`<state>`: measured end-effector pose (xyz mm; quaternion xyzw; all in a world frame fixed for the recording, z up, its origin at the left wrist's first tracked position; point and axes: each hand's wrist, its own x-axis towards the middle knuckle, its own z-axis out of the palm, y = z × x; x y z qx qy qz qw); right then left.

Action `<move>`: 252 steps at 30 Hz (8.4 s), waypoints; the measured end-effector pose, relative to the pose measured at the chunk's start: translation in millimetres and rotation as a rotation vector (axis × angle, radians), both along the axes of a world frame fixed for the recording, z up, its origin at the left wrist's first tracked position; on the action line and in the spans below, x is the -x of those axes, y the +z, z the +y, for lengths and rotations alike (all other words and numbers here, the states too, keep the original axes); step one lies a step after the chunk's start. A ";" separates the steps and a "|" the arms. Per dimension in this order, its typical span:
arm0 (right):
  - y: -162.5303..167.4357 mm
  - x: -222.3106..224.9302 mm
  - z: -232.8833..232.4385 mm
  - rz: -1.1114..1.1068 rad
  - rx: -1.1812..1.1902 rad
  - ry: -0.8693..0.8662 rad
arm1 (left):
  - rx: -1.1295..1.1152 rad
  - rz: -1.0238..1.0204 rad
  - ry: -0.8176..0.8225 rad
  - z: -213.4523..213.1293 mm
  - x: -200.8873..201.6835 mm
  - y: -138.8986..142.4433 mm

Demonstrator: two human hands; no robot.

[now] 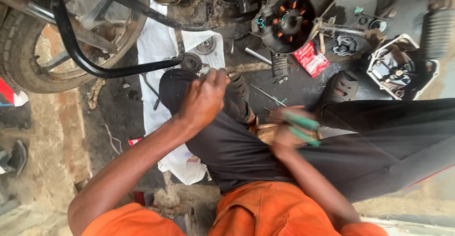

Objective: The person sits on the ground beside a red motorcycle with the engine exposed. They use pliers and a screwdriver to manipulate a small metal component, repeatedly adjusting and inspecting it while surrounded by disassembled engine parts and tools.

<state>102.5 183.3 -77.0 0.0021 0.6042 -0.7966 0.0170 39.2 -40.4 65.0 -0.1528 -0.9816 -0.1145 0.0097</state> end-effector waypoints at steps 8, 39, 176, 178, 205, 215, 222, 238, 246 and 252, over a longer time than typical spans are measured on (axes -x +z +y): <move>-21.5 14.7 30.6 -0.313 0.122 0.032 | -0.343 0.005 -0.035 -10.3 1.6 9.3; -48.1 74.4 -24.9 -0.134 -1.464 0.801 | -1.840 -0.749 0.600 -30.1 -7.9 -87.6; 257.5 88.1 111.4 0.205 -1.775 0.474 | -1.265 -0.194 -0.080 115.1 3.4 -26.7; 257.2 85.9 110.5 0.224 -1.761 0.448 | -1.224 -0.139 -0.067 116.5 2.6 -25.2; 237.8 69.9 112.6 0.332 -1.647 0.376 | -1.071 0.062 -0.072 113.9 -9.4 -20.9; 190.3 76.1 106.8 0.158 -1.276 0.434 | -1.189 0.052 -0.037 109.2 -15.2 -33.2; 166.1 81.3 112.9 0.305 -1.024 0.503 | -1.399 -0.181 0.143 103.6 -24.8 -43.2; -158.6 121.1 27.1 0.216 -2.093 0.846 | -1.571 -0.104 0.435 15.0 -8.5 -74.3; -164.8 80.7 -0.3 0.446 -1.760 1.286 | -1.507 -0.171 0.444 14.8 -19.1 -85.4; -173.1 79.9 6.7 0.372 -1.740 1.451 | -1.288 -0.180 0.403 25.5 -17.4 -68.9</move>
